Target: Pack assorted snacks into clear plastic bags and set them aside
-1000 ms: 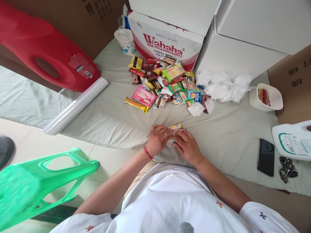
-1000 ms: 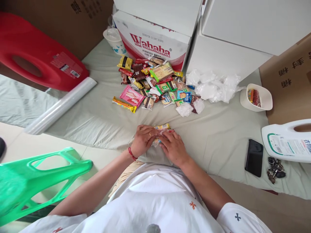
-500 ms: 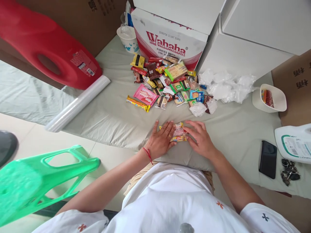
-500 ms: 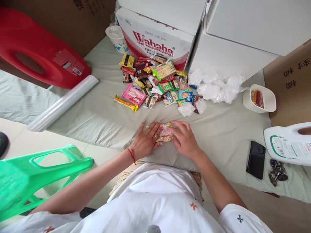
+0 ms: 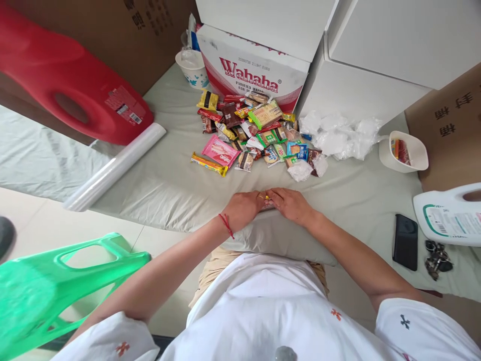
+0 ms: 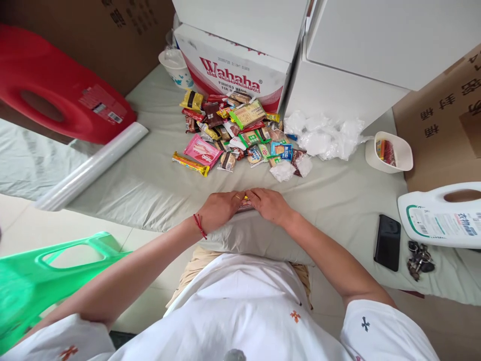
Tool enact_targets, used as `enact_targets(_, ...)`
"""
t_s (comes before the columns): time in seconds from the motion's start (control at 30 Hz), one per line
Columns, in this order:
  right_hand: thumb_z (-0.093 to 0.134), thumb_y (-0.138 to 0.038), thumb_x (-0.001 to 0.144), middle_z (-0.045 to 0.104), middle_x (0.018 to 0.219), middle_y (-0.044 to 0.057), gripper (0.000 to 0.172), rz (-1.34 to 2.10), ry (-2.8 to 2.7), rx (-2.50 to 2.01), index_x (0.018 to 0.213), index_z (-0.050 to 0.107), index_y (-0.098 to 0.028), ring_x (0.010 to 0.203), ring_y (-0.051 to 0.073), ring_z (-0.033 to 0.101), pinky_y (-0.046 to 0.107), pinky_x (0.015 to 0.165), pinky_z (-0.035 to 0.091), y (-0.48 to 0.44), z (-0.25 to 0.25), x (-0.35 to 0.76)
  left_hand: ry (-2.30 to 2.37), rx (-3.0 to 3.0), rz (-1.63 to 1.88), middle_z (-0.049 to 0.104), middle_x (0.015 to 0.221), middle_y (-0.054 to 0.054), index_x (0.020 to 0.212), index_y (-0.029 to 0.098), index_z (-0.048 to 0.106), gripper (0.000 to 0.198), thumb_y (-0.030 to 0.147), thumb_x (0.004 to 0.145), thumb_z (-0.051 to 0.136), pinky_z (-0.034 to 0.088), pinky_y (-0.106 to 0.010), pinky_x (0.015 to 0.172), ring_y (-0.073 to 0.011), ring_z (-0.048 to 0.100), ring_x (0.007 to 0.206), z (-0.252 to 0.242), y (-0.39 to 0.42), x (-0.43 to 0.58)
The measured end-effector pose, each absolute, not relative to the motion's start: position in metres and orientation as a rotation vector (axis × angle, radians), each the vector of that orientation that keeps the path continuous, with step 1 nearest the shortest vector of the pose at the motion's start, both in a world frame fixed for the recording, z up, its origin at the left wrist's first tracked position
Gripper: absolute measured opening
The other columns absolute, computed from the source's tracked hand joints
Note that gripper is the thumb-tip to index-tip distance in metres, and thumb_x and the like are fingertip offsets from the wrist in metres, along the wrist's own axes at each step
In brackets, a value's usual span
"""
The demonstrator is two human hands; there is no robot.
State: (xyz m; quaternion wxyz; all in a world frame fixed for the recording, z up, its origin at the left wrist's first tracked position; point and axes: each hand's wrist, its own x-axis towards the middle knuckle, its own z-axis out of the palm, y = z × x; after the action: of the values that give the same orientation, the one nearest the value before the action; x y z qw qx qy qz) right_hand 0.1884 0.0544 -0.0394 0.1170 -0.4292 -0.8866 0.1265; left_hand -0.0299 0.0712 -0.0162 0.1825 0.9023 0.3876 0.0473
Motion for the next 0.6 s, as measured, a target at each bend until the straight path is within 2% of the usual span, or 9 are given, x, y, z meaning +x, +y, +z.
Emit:
enact_targets(0.13, 0.043, -0.036, 0.107, 0.074, 0.118, 0.011, 0.038, 0.638, -2.310, -1.214, 0.131, 0.068, -0.020, 0.102, 0.022, 0.071, 0.034, 0.088, 0.058, 0.056, -0.026, 0.196, 1.128, 2.034, 0.570, 0.077, 0.095, -0.008, 0.105, 0.019, 0.072, 0.028, 0.043, 0.097, 0.059, 0.052, -0.031, 0.075, -0.0229, 0.072, 0.087, -0.015, 0.085, -0.039)
enact_targets(0.23, 0.051, -0.045, 0.104, 0.076, 0.110, 0.007, 0.036, 0.798, -1.943, -1.298, 0.123, 0.073, -0.023, 0.099, 0.022, 0.071, 0.034, 0.089, 0.056, 0.054, -0.020, 0.195, 1.075, 1.284, 1.027, 0.076, 0.100, -0.005, 0.110, 0.022, 0.069, 0.040, 0.056, 0.089, 0.068, 0.055, -0.030, 0.080, -0.0190, 0.072, 0.088, -0.016, 0.090, -0.047)
enact_targets(0.33, 0.057, -0.055, 0.098, 0.077, 0.099, 0.004, 0.041, 1.036, -1.526, -1.400, 0.116, 0.075, -0.022, 0.086, 0.021, 0.071, 0.032, 0.076, 0.056, 0.047, -0.026, 0.179, 0.865, 0.715, 1.191, 0.072, 0.115, -0.003, 0.120, 0.028, 0.063, 0.057, 0.060, 0.077, 0.080, 0.057, -0.030, 0.082, -0.0173, 0.071, 0.096, -0.017, 0.085, -0.042)
enact_targets(0.4, 0.058, -0.060, 0.095, 0.076, 0.092, 0.003, 0.046, 1.190, -1.347, -1.403, 0.111, 0.075, -0.021, 0.079, 0.021, 0.069, 0.030, 0.069, 0.055, 0.039, -0.034, 0.163, 0.727, 0.554, 1.152, 0.071, 0.118, -0.004, 0.123, 0.029, 0.061, 0.066, 0.052, 0.068, 0.089, 0.057, -0.032, 0.084, -0.0190, 0.072, 0.099, -0.019, 0.079, -0.030)
enact_targets(0.47, 0.055, -0.064, 0.095, 0.073, 0.084, 0.002, 0.049, 1.273, -1.285, -1.409, 0.103, 0.075, -0.020, 0.074, 0.020, 0.066, 0.029, 0.066, 0.053, 0.031, -0.040, 0.148, 0.671, 0.447, 1.108, 0.072, 0.114, -0.005, 0.121, 0.027, 0.061, 0.065, 0.038, 0.065, 0.092, 0.058, -0.036, 0.086, -0.0202, 0.073, 0.097, -0.021, 0.075, -0.016)
enact_targets(0.53, 0.046, -0.066, 0.098, 0.070, 0.079, 0.002, 0.053, 1.304, -1.296, -1.423, 0.098, 0.073, -0.020, 0.072, 0.019, 0.064, 0.030, 0.066, 0.053, 0.023, -0.041, 0.140, 0.677, 0.352, 1.109, 0.073, 0.101, -0.002, 0.112, 0.023, 0.062, 0.056, 0.026, 0.064, 0.092, 0.058, -0.035, 0.086, -0.0171, 0.072, 0.087, -0.022, 0.076, -0.005)
enact_targets(0.6, 0.045, -0.065, 0.099, 0.071, 0.088, 0.005, 0.052, 1.284, -1.365, -1.419, 0.103, 0.070, -0.020, 0.082, 0.021, 0.066, 0.033, 0.074, 0.055, 0.017, -0.037, 0.139, 0.687, 0.286, 1.142, 0.068, 0.082, 0.003, 0.103, 0.022, 0.061, 0.047, 0.021, 0.065, 0.090, 0.058, -0.030, 0.078, -0.0119, 0.068, 0.074, -0.024, 0.078, 0.003)
